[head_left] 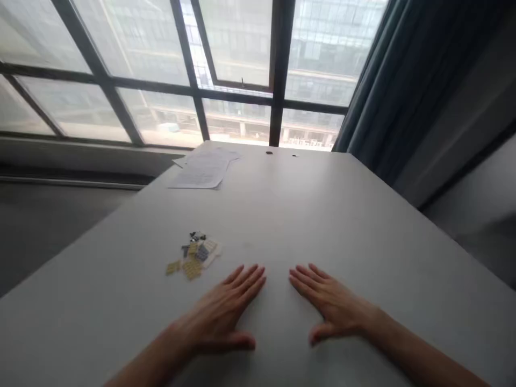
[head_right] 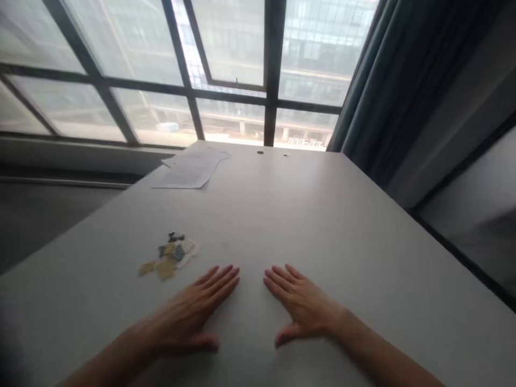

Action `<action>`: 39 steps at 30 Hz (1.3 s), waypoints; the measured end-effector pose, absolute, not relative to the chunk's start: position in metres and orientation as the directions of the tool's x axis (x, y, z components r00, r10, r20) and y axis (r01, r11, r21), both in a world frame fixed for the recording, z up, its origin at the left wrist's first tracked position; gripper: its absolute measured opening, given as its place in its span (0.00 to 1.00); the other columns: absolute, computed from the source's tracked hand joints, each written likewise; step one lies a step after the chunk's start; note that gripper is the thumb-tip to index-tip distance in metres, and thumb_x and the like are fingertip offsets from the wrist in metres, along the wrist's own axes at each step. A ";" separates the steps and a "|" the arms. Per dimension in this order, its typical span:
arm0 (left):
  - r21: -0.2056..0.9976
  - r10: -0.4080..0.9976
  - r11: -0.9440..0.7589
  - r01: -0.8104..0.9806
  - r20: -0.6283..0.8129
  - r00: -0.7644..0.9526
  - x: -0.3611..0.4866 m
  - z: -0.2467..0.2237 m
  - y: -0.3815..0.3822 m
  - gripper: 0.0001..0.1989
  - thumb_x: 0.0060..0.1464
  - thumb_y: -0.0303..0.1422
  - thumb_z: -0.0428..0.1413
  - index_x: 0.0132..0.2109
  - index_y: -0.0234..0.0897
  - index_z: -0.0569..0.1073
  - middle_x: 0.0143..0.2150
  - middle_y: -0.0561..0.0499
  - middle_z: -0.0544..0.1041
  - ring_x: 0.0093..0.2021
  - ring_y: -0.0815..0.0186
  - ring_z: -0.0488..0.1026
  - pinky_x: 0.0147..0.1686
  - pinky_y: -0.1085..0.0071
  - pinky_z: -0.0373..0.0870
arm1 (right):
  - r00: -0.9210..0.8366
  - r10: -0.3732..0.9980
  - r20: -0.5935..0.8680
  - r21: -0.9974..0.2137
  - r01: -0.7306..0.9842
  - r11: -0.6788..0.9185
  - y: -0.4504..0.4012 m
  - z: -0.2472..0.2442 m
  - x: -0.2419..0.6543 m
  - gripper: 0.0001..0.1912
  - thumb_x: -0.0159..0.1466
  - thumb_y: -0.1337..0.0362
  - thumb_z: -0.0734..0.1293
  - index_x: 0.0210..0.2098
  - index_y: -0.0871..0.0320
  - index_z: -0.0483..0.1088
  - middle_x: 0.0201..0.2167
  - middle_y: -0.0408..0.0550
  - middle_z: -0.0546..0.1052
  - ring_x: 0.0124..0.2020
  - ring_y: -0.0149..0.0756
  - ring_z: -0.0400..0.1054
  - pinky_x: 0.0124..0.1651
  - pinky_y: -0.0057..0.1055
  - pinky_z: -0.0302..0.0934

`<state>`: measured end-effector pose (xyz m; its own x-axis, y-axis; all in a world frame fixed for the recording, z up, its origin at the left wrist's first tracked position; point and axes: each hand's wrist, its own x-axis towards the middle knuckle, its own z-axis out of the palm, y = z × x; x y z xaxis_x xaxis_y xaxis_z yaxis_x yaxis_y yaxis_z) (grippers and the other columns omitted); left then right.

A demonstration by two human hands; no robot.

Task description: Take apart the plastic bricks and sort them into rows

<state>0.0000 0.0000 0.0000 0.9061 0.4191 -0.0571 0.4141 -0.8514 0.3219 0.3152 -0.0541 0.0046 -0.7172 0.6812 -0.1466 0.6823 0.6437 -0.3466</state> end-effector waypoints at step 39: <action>0.329 0.674 -0.733 0.595 0.240 0.698 0.058 -0.026 0.096 0.30 0.62 0.46 0.44 0.64 0.33 0.58 0.66 0.40 0.60 0.67 0.55 0.53 0.64 0.57 0.52 | -0.457 0.887 0.064 -0.210 0.863 0.460 0.034 -0.023 0.256 0.45 0.64 0.40 0.53 0.66 0.72 0.46 0.67 0.66 0.48 0.69 0.51 0.38 0.68 0.47 0.37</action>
